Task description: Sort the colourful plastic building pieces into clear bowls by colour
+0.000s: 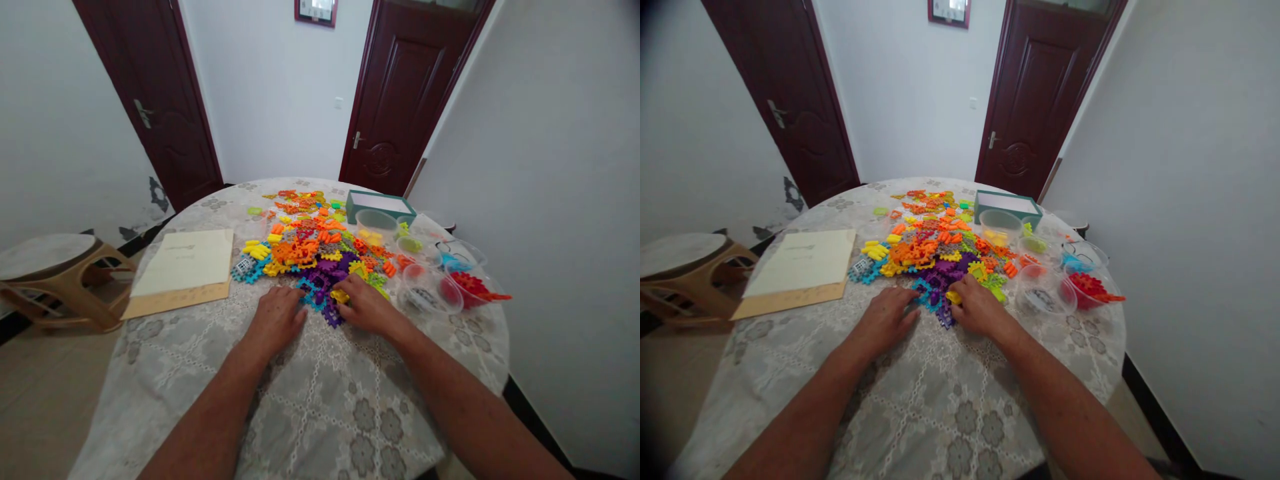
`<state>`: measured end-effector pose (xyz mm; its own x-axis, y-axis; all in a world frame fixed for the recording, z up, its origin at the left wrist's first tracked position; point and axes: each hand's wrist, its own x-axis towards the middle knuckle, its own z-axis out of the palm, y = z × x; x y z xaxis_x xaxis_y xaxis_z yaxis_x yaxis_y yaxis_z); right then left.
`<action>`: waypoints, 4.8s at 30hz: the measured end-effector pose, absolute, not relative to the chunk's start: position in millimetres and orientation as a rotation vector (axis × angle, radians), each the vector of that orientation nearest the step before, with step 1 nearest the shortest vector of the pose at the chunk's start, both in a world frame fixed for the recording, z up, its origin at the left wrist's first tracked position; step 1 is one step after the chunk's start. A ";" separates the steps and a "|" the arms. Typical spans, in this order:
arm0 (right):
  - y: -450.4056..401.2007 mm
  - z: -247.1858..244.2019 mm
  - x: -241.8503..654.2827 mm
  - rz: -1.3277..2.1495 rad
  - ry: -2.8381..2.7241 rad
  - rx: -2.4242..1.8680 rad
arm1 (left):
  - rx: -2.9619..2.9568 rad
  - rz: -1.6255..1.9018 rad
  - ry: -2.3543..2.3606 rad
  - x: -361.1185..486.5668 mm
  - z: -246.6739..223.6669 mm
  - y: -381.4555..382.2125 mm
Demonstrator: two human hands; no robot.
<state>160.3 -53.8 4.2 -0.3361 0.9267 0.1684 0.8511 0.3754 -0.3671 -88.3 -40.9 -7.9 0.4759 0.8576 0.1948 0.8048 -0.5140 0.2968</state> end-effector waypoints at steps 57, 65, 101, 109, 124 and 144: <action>57.2 80.8 237.6 -0.263 -1.782 -1.798 | 2.371 1.005 1.540 -102.4 -9.6 -32.4; 116.0 67.4 266.4 -0.298 -1.863 -2.270 | 2.253 0.723 1.784 -115.3 -7.2 -33.4; -160.1 2.1 208.8 -0.608 -1.928 -1.944 | 2.466 0.232 1.773 -115.7 1.5 -28.7; -165.1 -9.0 226.1 -0.624 -1.934 -1.930 | 2.492 0.225 1.797 -114.7 -0.4 -28.6; -154.2 -2.1 230.4 -0.601 -1.994 -1.961 | 2.502 0.200 1.796 -113.8 1.4 -30.0; -157.9 -10.5 267.9 -0.631 -1.819 -2.085 | 2.450 0.378 1.742 -112.1 -1.7 -32.8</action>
